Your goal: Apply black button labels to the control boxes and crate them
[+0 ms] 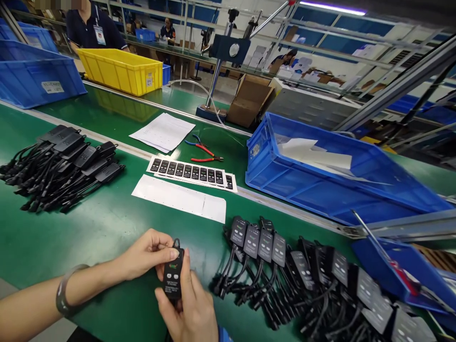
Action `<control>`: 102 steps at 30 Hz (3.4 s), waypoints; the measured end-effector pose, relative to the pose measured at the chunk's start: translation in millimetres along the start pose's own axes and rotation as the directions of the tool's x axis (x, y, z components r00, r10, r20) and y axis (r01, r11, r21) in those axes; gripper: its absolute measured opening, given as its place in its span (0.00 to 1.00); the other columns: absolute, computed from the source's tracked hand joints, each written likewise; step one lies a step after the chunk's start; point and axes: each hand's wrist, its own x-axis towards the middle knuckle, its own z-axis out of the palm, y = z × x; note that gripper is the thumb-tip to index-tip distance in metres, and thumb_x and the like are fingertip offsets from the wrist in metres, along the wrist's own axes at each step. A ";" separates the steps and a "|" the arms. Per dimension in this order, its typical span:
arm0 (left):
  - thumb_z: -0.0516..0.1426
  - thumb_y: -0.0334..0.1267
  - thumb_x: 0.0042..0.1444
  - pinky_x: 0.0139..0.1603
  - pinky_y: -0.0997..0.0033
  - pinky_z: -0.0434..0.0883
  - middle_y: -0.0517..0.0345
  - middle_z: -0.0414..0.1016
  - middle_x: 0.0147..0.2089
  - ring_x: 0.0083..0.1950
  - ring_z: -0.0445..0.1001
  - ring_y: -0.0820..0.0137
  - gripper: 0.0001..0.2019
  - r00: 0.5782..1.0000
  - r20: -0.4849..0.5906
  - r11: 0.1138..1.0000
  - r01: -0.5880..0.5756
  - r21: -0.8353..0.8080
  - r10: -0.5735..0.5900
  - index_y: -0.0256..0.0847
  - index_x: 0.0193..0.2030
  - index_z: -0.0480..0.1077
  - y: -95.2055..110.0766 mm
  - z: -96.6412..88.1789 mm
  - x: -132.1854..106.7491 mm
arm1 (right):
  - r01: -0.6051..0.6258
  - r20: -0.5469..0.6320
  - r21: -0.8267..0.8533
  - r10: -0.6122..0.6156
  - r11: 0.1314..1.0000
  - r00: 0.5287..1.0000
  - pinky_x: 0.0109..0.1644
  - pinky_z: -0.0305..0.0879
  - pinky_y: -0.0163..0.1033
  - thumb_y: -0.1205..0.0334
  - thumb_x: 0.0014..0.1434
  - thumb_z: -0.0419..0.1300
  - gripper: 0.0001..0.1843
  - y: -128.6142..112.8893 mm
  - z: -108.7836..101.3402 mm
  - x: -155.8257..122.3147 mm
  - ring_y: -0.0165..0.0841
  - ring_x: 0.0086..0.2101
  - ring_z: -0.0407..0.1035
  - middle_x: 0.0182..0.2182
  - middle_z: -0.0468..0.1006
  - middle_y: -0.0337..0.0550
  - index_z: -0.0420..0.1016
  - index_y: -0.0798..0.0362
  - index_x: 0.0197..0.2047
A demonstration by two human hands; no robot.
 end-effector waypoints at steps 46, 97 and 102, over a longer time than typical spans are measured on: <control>0.50 0.58 0.62 0.19 0.77 0.68 0.55 0.72 0.20 0.18 0.70 0.73 0.25 0.997 -0.009 0.995 -0.083 -0.056 0.082 0.35 0.29 0.68 8.1 6.8 -5.9 | -0.077 0.022 0.222 0.074 0.972 0.997 0.34 0.76 0.34 0.55 0.66 0.58 0.36 -8.5 -12.6 11.9 0.35 0.32 0.77 0.42 0.81 0.48 0.50 0.52 0.72; 0.47 0.61 0.61 0.22 0.75 0.59 0.63 0.61 0.22 0.22 0.59 0.75 0.27 0.990 -0.123 0.995 -0.060 0.085 0.070 0.38 0.26 0.64 17.1 8.7 -6.6 | -0.208 0.130 0.377 0.171 0.902 0.977 0.26 0.75 0.33 0.56 0.66 0.57 0.39 -12.7 -5.1 7.4 0.31 0.23 0.73 0.28 0.79 0.36 0.41 0.41 0.73; 0.47 0.60 0.62 0.23 0.75 0.60 0.63 0.61 0.22 0.23 0.58 0.75 0.26 0.990 -0.121 0.995 -0.066 0.075 0.075 0.38 0.26 0.64 16.5 8.9 -6.6 | -0.206 0.116 0.346 0.176 0.915 0.978 0.27 0.76 0.35 0.55 0.66 0.58 0.39 -13.2 -4.6 8.3 0.32 0.23 0.73 0.27 0.78 0.37 0.41 0.41 0.73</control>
